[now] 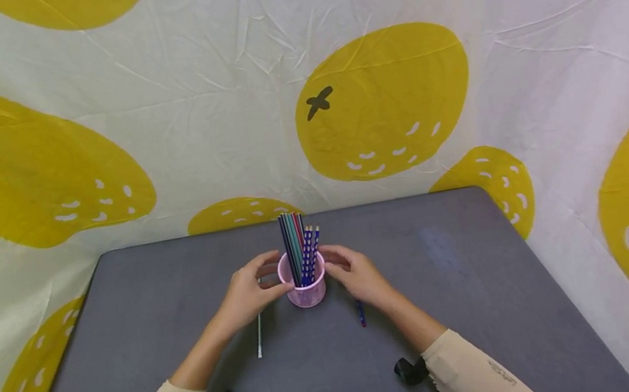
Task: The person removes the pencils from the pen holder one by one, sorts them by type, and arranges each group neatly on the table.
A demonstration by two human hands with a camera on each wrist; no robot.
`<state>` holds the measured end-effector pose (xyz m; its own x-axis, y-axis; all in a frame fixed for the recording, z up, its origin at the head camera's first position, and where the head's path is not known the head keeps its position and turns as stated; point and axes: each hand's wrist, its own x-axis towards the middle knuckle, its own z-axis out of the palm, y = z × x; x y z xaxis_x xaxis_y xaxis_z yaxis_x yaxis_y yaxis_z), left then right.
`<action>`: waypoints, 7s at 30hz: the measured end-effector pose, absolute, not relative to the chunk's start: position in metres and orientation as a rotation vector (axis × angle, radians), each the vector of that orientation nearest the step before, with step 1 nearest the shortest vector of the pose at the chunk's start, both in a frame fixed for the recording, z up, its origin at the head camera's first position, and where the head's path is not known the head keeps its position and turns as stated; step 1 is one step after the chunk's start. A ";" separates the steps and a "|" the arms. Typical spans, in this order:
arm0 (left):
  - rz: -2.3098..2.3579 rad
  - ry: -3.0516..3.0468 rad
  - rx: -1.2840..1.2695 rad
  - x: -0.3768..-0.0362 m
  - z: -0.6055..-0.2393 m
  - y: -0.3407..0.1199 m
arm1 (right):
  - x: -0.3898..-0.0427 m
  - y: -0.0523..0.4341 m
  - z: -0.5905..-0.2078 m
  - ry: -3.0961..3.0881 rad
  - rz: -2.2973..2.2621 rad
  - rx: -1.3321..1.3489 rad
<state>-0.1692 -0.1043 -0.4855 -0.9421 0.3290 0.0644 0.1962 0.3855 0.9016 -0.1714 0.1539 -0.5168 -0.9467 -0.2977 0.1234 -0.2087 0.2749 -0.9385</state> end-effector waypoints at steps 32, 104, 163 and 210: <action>1.698 2.528 0.452 -0.165 -0.500 -0.090 | -0.208 0.146 -0.497 2.389 -1.924 -0.303; 1.584 2.519 0.491 -0.175 -0.493 -0.088 | -0.211 0.231 -0.531 2.459 -1.630 -0.027; 1.590 2.499 0.432 -0.177 -0.485 -0.083 | -0.200 0.212 -0.519 2.752 -1.447 -0.161; 1.713 2.659 0.390 -0.219 -0.461 -0.068 | -0.190 0.157 -0.509 2.531 -1.751 -0.465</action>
<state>-0.2192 -0.0679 -0.4610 -0.9690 0.1800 0.1691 0.2284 0.3927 0.8908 -0.1901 0.1573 -0.5094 -0.9549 -0.2593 0.1444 -0.2265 0.3222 -0.9192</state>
